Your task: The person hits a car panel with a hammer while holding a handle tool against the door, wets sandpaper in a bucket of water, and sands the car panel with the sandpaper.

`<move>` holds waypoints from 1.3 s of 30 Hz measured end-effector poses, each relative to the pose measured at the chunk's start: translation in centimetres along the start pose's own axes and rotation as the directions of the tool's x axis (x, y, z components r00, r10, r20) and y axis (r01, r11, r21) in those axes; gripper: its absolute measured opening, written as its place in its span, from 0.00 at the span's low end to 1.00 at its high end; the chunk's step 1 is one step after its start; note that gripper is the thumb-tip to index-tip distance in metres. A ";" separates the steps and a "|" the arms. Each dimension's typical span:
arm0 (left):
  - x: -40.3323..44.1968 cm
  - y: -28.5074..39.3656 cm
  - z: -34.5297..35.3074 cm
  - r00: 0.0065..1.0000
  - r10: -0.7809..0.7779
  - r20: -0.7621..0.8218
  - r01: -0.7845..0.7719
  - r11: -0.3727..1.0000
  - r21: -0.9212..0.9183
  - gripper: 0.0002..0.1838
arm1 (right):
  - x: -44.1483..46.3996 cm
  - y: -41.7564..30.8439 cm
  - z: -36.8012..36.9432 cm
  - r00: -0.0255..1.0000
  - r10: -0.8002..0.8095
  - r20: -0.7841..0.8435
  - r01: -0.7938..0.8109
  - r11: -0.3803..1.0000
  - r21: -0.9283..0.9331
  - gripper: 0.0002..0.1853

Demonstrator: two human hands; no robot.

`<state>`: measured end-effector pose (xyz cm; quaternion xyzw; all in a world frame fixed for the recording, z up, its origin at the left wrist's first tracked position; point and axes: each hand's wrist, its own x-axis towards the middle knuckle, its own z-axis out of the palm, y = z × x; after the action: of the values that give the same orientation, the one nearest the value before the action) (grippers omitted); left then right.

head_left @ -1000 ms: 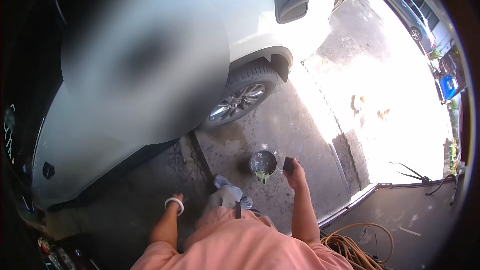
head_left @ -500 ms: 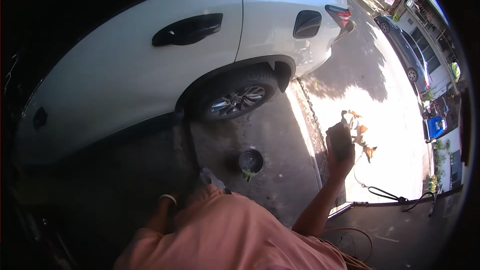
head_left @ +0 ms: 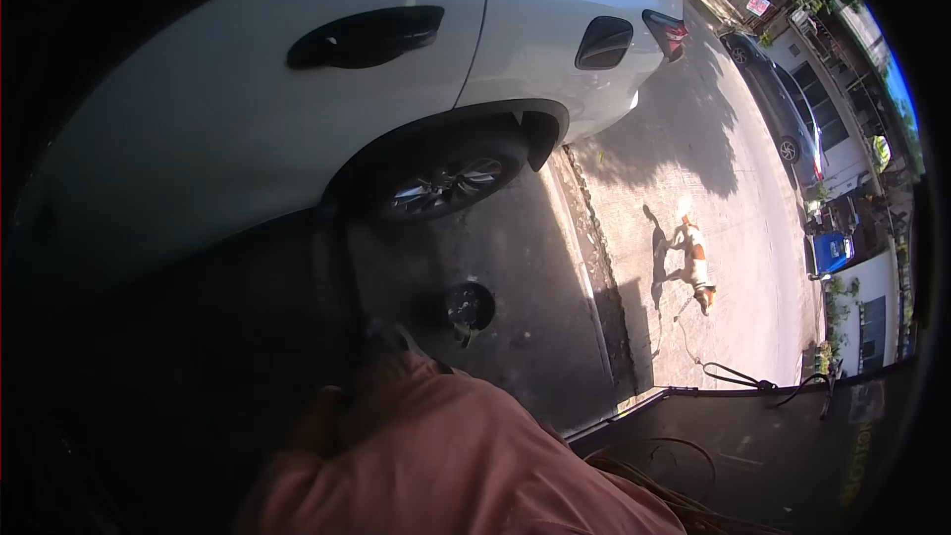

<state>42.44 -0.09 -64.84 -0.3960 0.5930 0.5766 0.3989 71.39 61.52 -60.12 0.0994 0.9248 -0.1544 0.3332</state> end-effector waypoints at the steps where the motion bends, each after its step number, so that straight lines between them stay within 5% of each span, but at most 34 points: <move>1: -1.0 -0.1 -0.4 1.000 -0.016 0.005 0.016 1.000 0.027 0.34 | 0.4 0.6 0.1 0.994 -0.109 -0.024 0.104 0.984 -0.147 0.17; 3: -3.2 0.3 -1.2 0.999 -0.040 0.010 0.039 0.995 0.087 0.34 | 3.1 2.4 1.0 0.960 -0.259 -0.105 0.204 0.906 -0.371 0.18; 5: -5.1 0.8 -2.0 0.998 -0.060 0.016 0.057 0.989 0.134 0.34 | 5.0 0.2 -2.6 0.986 0.060 -0.153 -0.015 0.960 0.281 0.21; 7: -6.5 1.5 -2.4 0.997 -0.073 0.025 0.067 0.982 0.177 0.34 | 3.1 -7.7 -12.8 0.943 0.328 -0.058 -0.152 0.576 0.803 0.21; 9: -8.0 2.1 -2.7 0.995 -0.089 0.035 0.079 0.974 0.214 0.35 | 5.5 -6.1 -12.8 0.901 0.288 -0.325 0.063 0.654 0.754 0.25; 11: -9.6 2.8 -2.6 0.993 -0.108 0.052 0.092 0.963 0.252 0.35 | 4.6 -8.5 -19.5 0.884 0.425 -0.196 0.082 0.272 0.959 0.30; 13: -11.2 3.8 -2.2 0.989 -0.126 0.072 0.099 0.949 0.298 0.35 | 0.6 -11.6 -28.0 0.805 0.470 -0.362 0.197 0.364 0.911 0.31; 17: -15.0 8.1 0.2 0.976 -0.179 0.125 0.115 0.908 0.402 0.35 | -6.0 -14.4 -38.3 0.628 0.467 -0.622 0.573 0.263 0.776 0.30; 21: -21.9 17.2 2.6 0.970 -0.145 0.195 0.015 0.837 0.548 0.36 | -5.2 -12.8 -36.9 0.679 0.391 -0.621 0.720 -0.189 0.668 0.26; 23: -25.7 23.8 4.0 0.942 0.052 0.331 -0.250 0.766 0.592 0.39 | 0.7 -9.6 -27.4 0.814 0.465 -0.349 0.567 -0.501 0.654 0.28; 24: -26.5 26.7 3.8 0.841 0.208 0.500 -0.441 0.797 0.411 0.42 | 6.3 -5.6 -18.1 0.764 0.637 -0.107 0.107 0.039 0.993 0.27; 25: -29.3 30.1 4.9 0.722 0.333 0.606 -0.524 0.835 0.165 0.46 | 5.7 -9.1 -15.1 0.632 0.771 -0.074 -0.525 0.497 0.691 0.34; 26: -32.8 33.5 6.1 0.556 0.476 0.681 -0.614 0.788 -0.050 0.48 | 9.3 -6.0 -4.4 0.696 0.688 -0.205 -0.229 0.483 0.845 0.35; 27: -37.0 36.0 7.1 0.355 0.634 0.687 -0.775 0.611 -0.163 0.51 | 10.6 -5.3 1.1 0.709 0.678 -0.194 -0.198 0.455 0.868 0.33; 29: -42.9 39.7 6.0 0.014 0.795 0.606 -0.880 0.297 -0.370 0.57 | 9.8 -6.7 7.0 0.697 0.717 -0.027 -0.097 0.132 0.986 0.30; 30: -44.4 41.5 4.2 -0.199 0.784 0.589 -0.848 0.164 -0.505 0.57 | 9.5 -6.9 9.6 0.698 0.715 0.034 -0.069 0.020 0.997 0.29; 32: -46.3 44.4 0.7 -0.512 0.720 0.467 -0.721 -0.066 -0.690 0.54 | 7.9 -11.8 5.5 0.690 0.673 0.267 -0.315 -0.053 0.948 0.27; 34: -47.0 47.3 -3.3 -0.681 0.664 0.308 -0.598 -0.262 -0.758 0.51 | 7.1 -15.8 1.6 0.665 0.635 0.393 -0.466 -0.058 0.883 0.25; 39: -46.3 53.1 -11.8 -0.746 0.649 0.147 -0.437 -0.311 -0.844 0.36 | 14.1 -22.0 -9.0 0.830 0.547 -0.110 -0.226 0.509 0.830 0.22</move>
<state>9.95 -10.34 -2.03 0.5737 0.2636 0.7706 -0.0870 49.12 45.31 -57.85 0.4697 0.7556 -0.4441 0.1057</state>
